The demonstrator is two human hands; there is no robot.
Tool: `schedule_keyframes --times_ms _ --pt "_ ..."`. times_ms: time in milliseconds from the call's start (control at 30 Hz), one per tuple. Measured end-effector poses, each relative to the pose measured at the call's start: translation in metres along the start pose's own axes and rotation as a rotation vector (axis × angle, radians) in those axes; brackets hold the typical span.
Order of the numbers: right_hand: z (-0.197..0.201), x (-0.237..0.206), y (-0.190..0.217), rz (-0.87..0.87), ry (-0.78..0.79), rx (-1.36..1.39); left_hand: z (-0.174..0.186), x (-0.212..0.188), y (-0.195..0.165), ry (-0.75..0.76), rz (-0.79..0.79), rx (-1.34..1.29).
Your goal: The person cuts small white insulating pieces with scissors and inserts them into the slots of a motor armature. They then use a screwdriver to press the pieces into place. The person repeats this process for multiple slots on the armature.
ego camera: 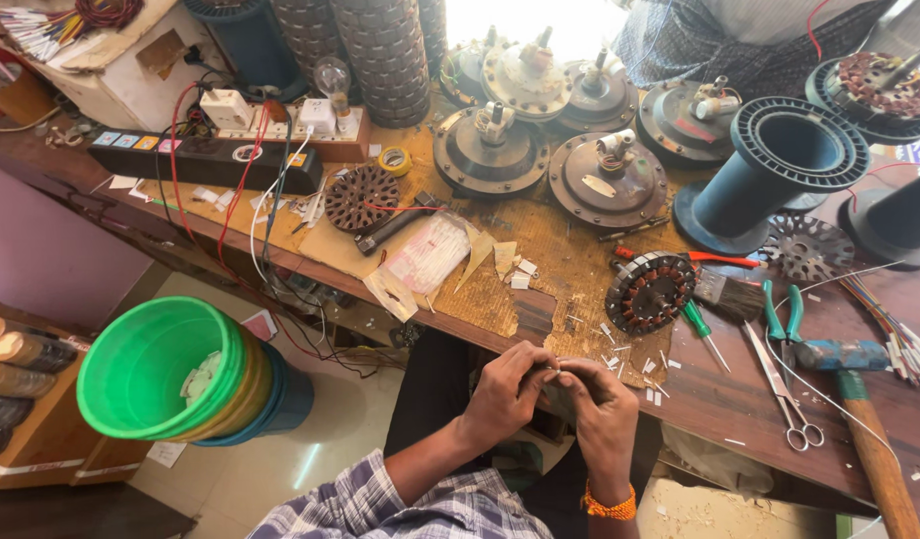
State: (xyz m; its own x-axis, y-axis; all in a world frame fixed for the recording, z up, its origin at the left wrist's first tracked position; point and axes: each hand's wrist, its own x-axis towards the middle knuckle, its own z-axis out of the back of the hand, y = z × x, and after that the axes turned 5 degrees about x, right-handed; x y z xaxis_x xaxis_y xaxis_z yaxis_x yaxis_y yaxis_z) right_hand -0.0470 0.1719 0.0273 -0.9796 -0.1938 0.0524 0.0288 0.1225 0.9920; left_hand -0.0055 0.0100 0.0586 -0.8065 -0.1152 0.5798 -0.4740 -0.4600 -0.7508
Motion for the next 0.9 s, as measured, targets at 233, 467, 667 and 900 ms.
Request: schedule_keyframes --times_ms 233,467,667,900 --pt "-0.015 -0.006 -0.02 0.207 -0.176 -0.118 -0.007 0.008 -0.004 0.025 -0.058 0.057" --pt "-0.006 -0.013 -0.022 0.419 -0.207 0.001 0.004 0.022 -0.026 0.164 0.443 -0.365" --pt "-0.008 -0.014 0.002 0.201 -0.18 -0.079 0.023 0.032 -0.018 0.286 0.329 -0.201" --pt "0.007 -0.003 -0.006 -0.161 0.075 0.382 0.026 0.03 -0.024 0.273 0.053 0.079"
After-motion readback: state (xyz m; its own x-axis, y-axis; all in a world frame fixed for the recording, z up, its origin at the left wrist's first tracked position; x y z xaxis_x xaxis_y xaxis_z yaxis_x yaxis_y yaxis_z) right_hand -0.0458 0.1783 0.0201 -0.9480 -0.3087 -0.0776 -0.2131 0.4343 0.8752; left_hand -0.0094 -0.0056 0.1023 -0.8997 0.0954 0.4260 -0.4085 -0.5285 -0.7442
